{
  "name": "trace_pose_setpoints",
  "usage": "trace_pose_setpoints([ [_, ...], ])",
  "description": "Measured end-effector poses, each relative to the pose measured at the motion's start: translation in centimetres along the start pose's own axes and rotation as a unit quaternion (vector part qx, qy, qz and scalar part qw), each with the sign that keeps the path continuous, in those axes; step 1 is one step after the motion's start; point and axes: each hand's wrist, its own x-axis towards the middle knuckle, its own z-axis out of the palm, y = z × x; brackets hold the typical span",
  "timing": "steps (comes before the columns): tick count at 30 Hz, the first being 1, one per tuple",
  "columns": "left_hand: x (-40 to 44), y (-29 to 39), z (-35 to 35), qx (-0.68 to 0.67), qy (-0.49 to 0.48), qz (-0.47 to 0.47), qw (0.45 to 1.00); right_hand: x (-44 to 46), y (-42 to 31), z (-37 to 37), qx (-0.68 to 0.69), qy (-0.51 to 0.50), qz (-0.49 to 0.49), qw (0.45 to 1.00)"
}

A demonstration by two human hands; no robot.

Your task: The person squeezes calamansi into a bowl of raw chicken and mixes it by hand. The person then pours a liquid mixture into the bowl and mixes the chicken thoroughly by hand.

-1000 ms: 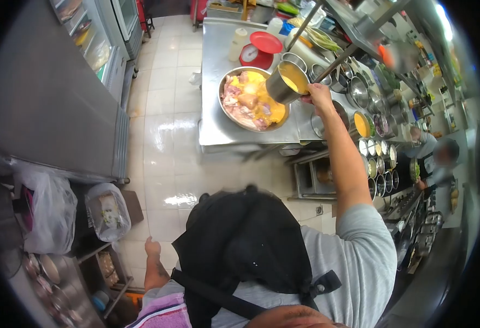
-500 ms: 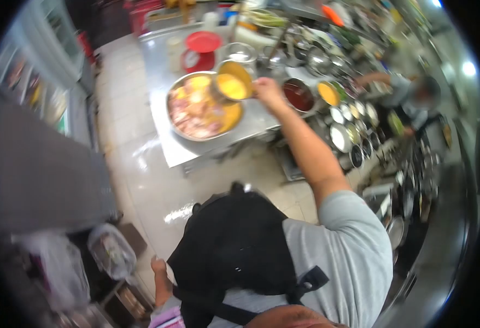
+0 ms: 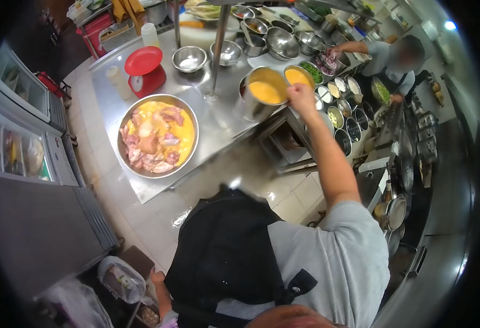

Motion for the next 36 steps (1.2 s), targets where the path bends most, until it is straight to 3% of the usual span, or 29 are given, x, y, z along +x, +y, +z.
trace_pose_setpoints([
  [2, 0.6, 0.5, 0.8, -0.053, -0.081, -0.082, 0.992, 3.5, 2.9, -3.4, -0.139, 0.080, -0.031, 0.987],
  [6, 0.4, 5.3, 0.7, -0.095, -0.095, -0.085, 0.987, 8.9, 5.7, -8.7, -0.274, 0.106, -0.009, 0.956],
  [8, 0.4, 7.0, 1.2, -0.064, -0.102, -0.046, 0.992, 12.0, 9.2, -9.7, -0.330, 0.193, -0.147, 0.912],
  [10, 0.1, 10.0, 0.9, -0.091, -0.106, -0.058, 0.988, 14.5, 10.7, -10.3, -0.354, 0.186, -0.139, 0.906],
  [12, -0.1, 12.3, 0.8, -0.118, -0.111, -0.072, 0.984, 17.2, 13.3, -10.7, -0.376, 0.185, -0.239, 0.876],
  [13, 0.0, 13.1, 0.6, -0.114, -0.111, -0.064, 0.985, 18.2, 14.4, -10.7, -0.426, 0.164, -0.236, 0.858],
  [21, -1.0, 16.5, -2.2, -0.104, -0.144, -0.055, 0.983, 22.2, 18.6, -10.9, -0.424, 0.181, -0.406, 0.789],
  [23, -0.4, 15.1, -1.9, -0.239, -0.150, -0.100, 0.954, 22.6, 18.7, -11.4, -0.411, 0.183, -0.445, 0.774],
  [24, -0.6, 15.4, -2.5, -0.233, -0.150, -0.098, 0.956, 22.6, 18.5, -11.8, -0.410, 0.183, -0.440, 0.777],
  [26, -0.9, 15.4, -3.7, 0.006, -0.201, 0.005, 0.979, 22.3, 17.7, -12.9, -0.391, 0.190, -0.463, 0.773],
  [30, -0.9, 16.0, -5.4, 0.022, -0.191, -0.014, 0.981, 22.0, 15.7, -15.3, -0.377, 0.237, -0.488, 0.751],
  [32, -1.1, 16.6, -5.9, -0.247, -0.209, -0.068, 0.944, 22.0, 15.1, -16.1, -0.381, 0.248, -0.487, 0.746],
  [36, -0.5, 15.9, -6.4, -0.282, -0.167, -0.125, 0.936, 21.7, 14.1, -16.5, -0.371, 0.262, -0.498, 0.739],
])
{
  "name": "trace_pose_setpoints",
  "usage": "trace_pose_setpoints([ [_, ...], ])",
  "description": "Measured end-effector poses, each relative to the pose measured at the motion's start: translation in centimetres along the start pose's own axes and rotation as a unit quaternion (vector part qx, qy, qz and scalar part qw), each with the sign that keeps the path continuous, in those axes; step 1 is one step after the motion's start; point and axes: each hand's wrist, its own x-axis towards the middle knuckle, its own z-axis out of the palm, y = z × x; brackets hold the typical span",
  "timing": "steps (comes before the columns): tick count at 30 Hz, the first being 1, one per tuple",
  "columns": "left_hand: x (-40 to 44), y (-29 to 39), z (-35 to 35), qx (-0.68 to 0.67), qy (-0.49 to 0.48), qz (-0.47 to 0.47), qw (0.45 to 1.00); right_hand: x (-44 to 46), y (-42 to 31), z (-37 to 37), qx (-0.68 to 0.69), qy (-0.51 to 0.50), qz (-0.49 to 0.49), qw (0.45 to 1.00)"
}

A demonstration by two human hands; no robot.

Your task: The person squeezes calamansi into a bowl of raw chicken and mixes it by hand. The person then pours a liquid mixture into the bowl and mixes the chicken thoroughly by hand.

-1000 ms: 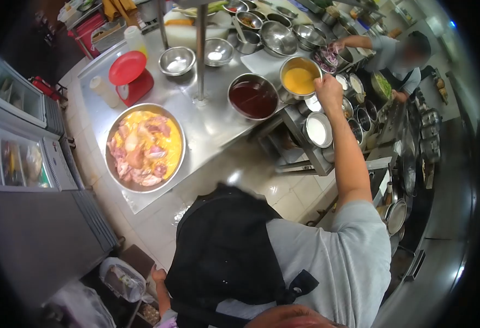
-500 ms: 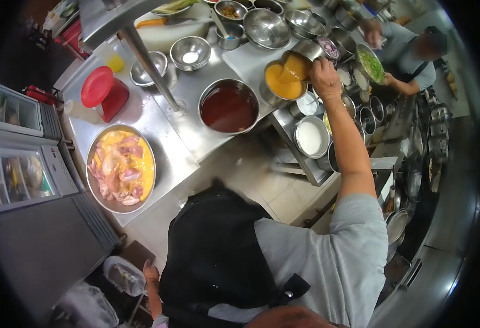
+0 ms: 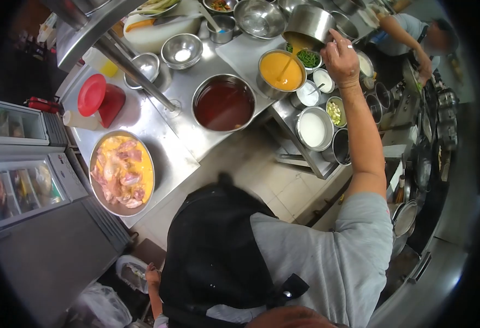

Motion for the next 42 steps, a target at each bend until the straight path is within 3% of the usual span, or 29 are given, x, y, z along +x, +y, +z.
trace_pose_setpoints([
  [5, -1.1, 2.0, -0.5, 0.113, 0.009, 0.011, 0.994, -1.6, -1.3, 1.5, 0.007, -0.033, 0.045, 0.998],
  [8, 0.0, 0.5, -0.3, 0.095, -0.008, 0.078, 0.992, -2.9, -2.5, 3.2, 0.047, -0.020, 0.107, 0.993],
  [9, 0.2, 0.5, -0.4, 0.094, -0.009, 0.082, 0.992, -3.8, -3.1, 4.1, 0.051, -0.033, 0.179, 0.982],
  [10, 0.4, 0.5, -0.5, 0.171, -0.008, 0.085, 0.982, -4.6, -3.7, 4.7, 0.047, -0.029, 0.180, 0.982],
  [12, 0.9, 0.1, -0.8, 0.244, -0.006, 0.096, 0.965, -5.9, -4.5, 5.7, 0.037, -0.142, 0.427, 0.892],
  [14, 1.7, -0.1, -1.5, 0.247, 0.003, 0.090, 0.965, -7.1, -4.7, 6.4, 0.040, -0.148, 0.481, 0.863],
  [16, 2.4, -0.4, -2.7, 0.217, -0.028, 0.084, 0.972, -8.0, -5.3, 6.7, 0.101, -0.194, 0.641, 0.735],
  [18, 4.1, -0.2, -3.8, 0.209, -0.060, 0.082, 0.973, -9.4, -7.3, 7.8, 0.419, -0.024, 0.770, 0.480],
  [20, 6.3, 0.3, -4.2, 0.258, -0.061, 0.121, 0.957, -10.7, -11.1, 9.3, 0.564, 0.146, 0.765, 0.275],
  [22, 9.9, 0.6, -3.9, 0.293, -0.080, 0.164, 0.938, -11.1, -15.7, 7.7, 0.639, 0.195, 0.714, 0.210],
  [23, 12.0, 1.1, -3.0, 0.313, -0.094, 0.192, 0.926, -11.1, -18.7, 6.6, 0.640, 0.236, 0.718, 0.137],
  [24, 14.2, 2.3, -2.0, 0.334, -0.112, 0.220, 0.910, -11.3, -21.9, 4.7, 0.631, 0.283, 0.703, 0.167],
  [25, 16.4, 3.7, -0.8, 0.356, -0.132, 0.251, 0.890, -10.9, -24.4, 0.9, 0.641, 0.293, 0.696, 0.132],
  [26, 18.3, 5.2, 0.3, 0.380, -0.156, 0.282, 0.867, -11.8, -26.8, -1.9, 0.601, 0.259, 0.740, 0.155],
  [27, 20.1, 6.7, 1.1, 0.405, -0.181, 0.310, 0.841, -11.7, -30.4, -7.5, 0.584, 0.295, 0.737, 0.166],
  [28, 21.5, 8.0, 2.2, 0.426, -0.205, 0.336, 0.815, -15.1, -33.9, -9.5, 0.560, 0.293, 0.746, 0.210],
  [30, 23.4, 10.3, 4.0, 0.460, -0.245, 0.380, 0.764, -22.6, -41.9, -16.7, 0.537, 0.311, 0.747, 0.239],
  [33, 25.0, 12.9, 6.4, 0.500, -0.299, 0.428, 0.691, -33.1, -55.6, -35.7, 0.350, 0.185, 0.850, 0.348],
  [34, 25.2, 13.5, 7.3, 0.514, -0.317, 0.441, 0.664, -36.2, -60.6, -43.1, 0.248, 0.146, 0.890, 0.355],
  [35, 25.2, 14.0, 8.4, 0.527, -0.339, 0.455, 0.632, -37.6, -65.1, -52.8, 0.127, -0.025, 0.900, 0.415],
  [36, 25.0, 14.3, 9.5, 0.538, -0.357, 0.468, 0.603, -41.5, -71.4, -60.4, 0.132, 0.130, 0.918, 0.352],
  [37, 24.8, 14.8, 10.4, 0.549, -0.373, 0.481, 0.572, -43.6, -76.6, -68.4, 0.074, 0.172, 0.923, 0.335],
  [38, 24.5, 14.7, 11.2, 0.555, -0.385, 0.492, 0.549, -42.2, -80.1, -76.5, -0.048, 0.097, 0.963, 0.248],
  [39, 24.1, 14.8, 11.9, 0.560, -0.394, 0.507, 0.523, -45.6, -86.2, -83.5, -0.071, 0.227, 0.951, 0.199],
  [40, 23.8, 14.8, 12.5, 0.566, -0.401, 0.519, 0.499, -44.2, -90.5, -90.4, -0.209, -0.190, 0.898, 0.338],
  [41, 23.5, 14.8, 12.8, 0.569, -0.408, 0.532, 0.476, -41.1, -92.0, -94.3, -0.184, 0.126, 0.941, 0.255],
  [42, 23.2, 14.6, 13.3, 0.568, -0.415, 0.550, 0.450, -37.8, -92.3, -97.1, -0.140, 0.429, 0.879, 0.153],
])
